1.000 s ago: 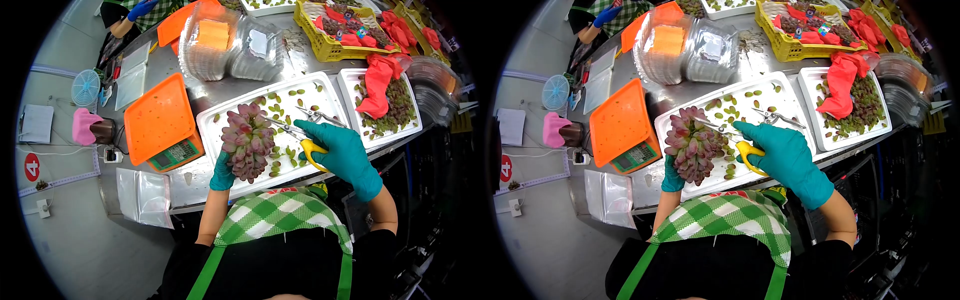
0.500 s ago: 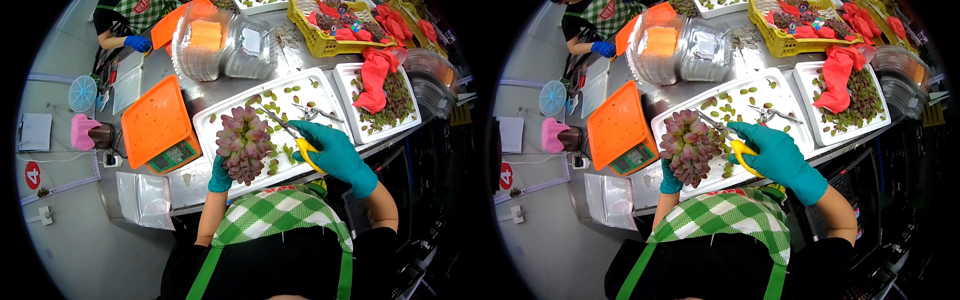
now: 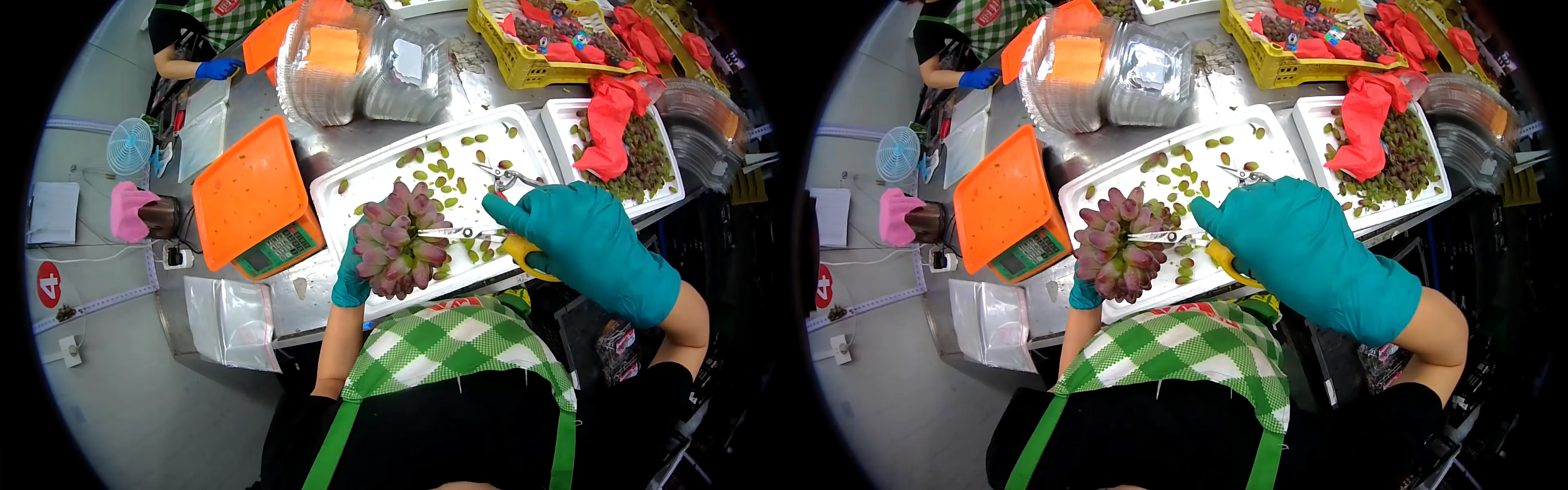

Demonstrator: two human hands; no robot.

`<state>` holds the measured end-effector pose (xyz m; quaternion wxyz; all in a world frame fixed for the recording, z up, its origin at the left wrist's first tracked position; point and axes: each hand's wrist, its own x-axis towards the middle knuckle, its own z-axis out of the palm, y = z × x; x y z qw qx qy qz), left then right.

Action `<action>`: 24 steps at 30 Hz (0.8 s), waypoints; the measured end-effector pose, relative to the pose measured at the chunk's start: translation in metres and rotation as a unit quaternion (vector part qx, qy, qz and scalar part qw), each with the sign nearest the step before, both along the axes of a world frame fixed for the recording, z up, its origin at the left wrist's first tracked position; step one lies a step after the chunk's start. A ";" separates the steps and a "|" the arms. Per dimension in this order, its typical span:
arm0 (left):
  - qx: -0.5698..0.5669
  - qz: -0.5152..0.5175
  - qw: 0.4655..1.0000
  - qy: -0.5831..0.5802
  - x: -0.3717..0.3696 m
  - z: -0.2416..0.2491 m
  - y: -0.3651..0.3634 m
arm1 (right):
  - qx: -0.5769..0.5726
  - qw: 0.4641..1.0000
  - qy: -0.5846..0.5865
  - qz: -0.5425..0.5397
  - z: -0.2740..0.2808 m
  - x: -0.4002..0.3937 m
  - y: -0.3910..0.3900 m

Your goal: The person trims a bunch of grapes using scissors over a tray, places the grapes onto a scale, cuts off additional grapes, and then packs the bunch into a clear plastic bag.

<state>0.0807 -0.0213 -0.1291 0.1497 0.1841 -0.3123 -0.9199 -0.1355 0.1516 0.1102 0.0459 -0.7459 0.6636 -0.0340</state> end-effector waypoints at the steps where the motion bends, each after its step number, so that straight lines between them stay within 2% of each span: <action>1: -0.024 -0.003 1.000 -0.006 -0.002 0.003 0.002 | 0.010 1.000 0.011 0.011 0.002 0.001 -0.001; 4: -0.068 -0.013 0.997 -0.022 -0.003 0.013 0.007 | -0.014 0.999 0.028 0.036 0.006 0.006 -0.003; 7: -0.064 -0.025 0.997 -0.026 -0.002 0.014 0.006 | 0.018 0.996 0.072 0.046 0.010 0.011 -0.007; 10: -0.054 -0.034 0.998 -0.029 -0.003 0.010 0.003 | 0.028 0.981 0.191 0.036 0.009 0.020 -0.008; 16: -0.041 -0.068 0.997 -0.008 -0.003 -0.023 -0.008 | 0.003 0.974 0.222 0.042 0.004 0.026 -0.010; 19: 0.000 -0.019 0.999 -0.037 -0.008 -0.018 -0.001 | 0.053 0.939 0.339 0.004 -0.003 0.031 -0.008; 22: 0.019 0.004 0.998 -0.052 -0.009 -0.017 0.001 | 0.109 0.949 0.296 0.020 -0.001 0.030 -0.012; 24: 0.015 0.007 0.998 -0.054 -0.008 -0.017 0.000 | 0.107 0.970 0.215 0.045 0.012 0.028 -0.021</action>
